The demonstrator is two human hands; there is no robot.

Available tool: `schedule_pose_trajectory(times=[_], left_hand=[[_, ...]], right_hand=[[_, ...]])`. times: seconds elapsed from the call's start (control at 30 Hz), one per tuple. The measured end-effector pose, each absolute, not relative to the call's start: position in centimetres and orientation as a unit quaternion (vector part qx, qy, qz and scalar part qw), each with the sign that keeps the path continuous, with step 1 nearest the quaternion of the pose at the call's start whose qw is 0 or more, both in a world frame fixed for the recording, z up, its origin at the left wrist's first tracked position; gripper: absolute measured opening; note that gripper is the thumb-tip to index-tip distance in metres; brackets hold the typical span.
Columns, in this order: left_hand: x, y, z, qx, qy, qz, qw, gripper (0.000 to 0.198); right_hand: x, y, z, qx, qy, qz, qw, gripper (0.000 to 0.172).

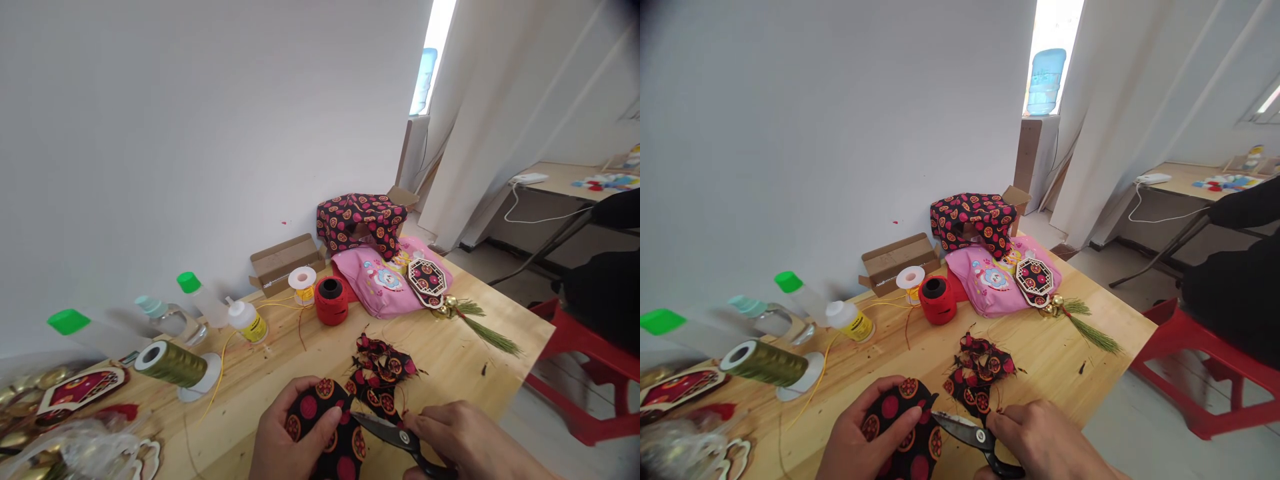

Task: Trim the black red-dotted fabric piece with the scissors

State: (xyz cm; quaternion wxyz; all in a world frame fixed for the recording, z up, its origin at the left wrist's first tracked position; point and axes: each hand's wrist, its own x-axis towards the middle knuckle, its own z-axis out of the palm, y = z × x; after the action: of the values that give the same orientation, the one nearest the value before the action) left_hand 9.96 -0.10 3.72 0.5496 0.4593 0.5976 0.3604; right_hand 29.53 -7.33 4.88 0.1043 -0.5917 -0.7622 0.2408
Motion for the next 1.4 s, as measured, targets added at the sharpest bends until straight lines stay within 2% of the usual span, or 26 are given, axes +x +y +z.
schedule_pose_trajectory(times=[0.23, 0.37, 0.53, 0.7, 0.8, 0.9, 1.0, 1.13, 1.2, 1.27, 1.4], left_hand=[[10.4, 0.0, 3.4, 0.463, 0.594, 0.362, 0.549, 0.032], [10.4, 0.4, 2.3, 0.454, 0.577, 0.358, 0.577, 0.035], [10.2, 0.7, 1.6, 0.45, 0.572, 0.334, 0.598, 0.039], [10.6, 0.1, 2.3, 0.482, 0.551, 0.335, 0.593, 0.037], [10.6, -0.3, 2.7, 0.506, 0.536, 0.338, 0.585, 0.033], [10.2, -0.5, 2.6, 0.531, 0.537, 0.355, 0.551, 0.028], [9.4, -0.5, 2.0, 0.498, 0.546, 0.355, 0.572, 0.032], [8.7, -0.4, 1.2, 0.41, 0.549, 0.349, 0.639, 0.042], [8.4, -0.3, 0.9, 0.391, 0.54, 0.352, 0.656, 0.045], [8.2, -0.2, 0.8, 0.386, 0.535, 0.358, 0.661, 0.046], [8.0, -0.2, 0.7, 0.394, 0.538, 0.384, 0.639, 0.043]], right_hand=[[29.7, -7.1, 4.1, -0.601, -0.754, 0.24, 0.113, 0.009], [30.4, -6.9, 2.9, -0.605, -0.719, 0.313, 0.137, 0.017], [31.4, -7.3, 1.0, -0.587, -0.629, 0.43, 0.273, 0.033], [28.8, -6.5, 1.6, -0.566, -0.489, 0.5, 0.436, 0.034], [26.3, -5.3, 1.8, -0.569, -0.457, 0.479, 0.488, 0.036], [24.4, -4.7, 1.2, -0.58, -0.471, 0.418, 0.516, 0.024], [24.2, -4.3, 0.3, -0.606, -0.491, 0.332, 0.53, 0.013], [25.9, -3.6, 0.0, -0.654, -0.538, 0.207, 0.489, 0.018], [26.7, -3.3, 0.5, -0.669, -0.549, 0.203, 0.458, 0.025], [26.8, -3.2, 1.0, -0.655, -0.526, 0.273, 0.47, 0.03], [25.0, -3.2, 2.1, -0.541, -0.41, 0.52, 0.519, 0.037]])
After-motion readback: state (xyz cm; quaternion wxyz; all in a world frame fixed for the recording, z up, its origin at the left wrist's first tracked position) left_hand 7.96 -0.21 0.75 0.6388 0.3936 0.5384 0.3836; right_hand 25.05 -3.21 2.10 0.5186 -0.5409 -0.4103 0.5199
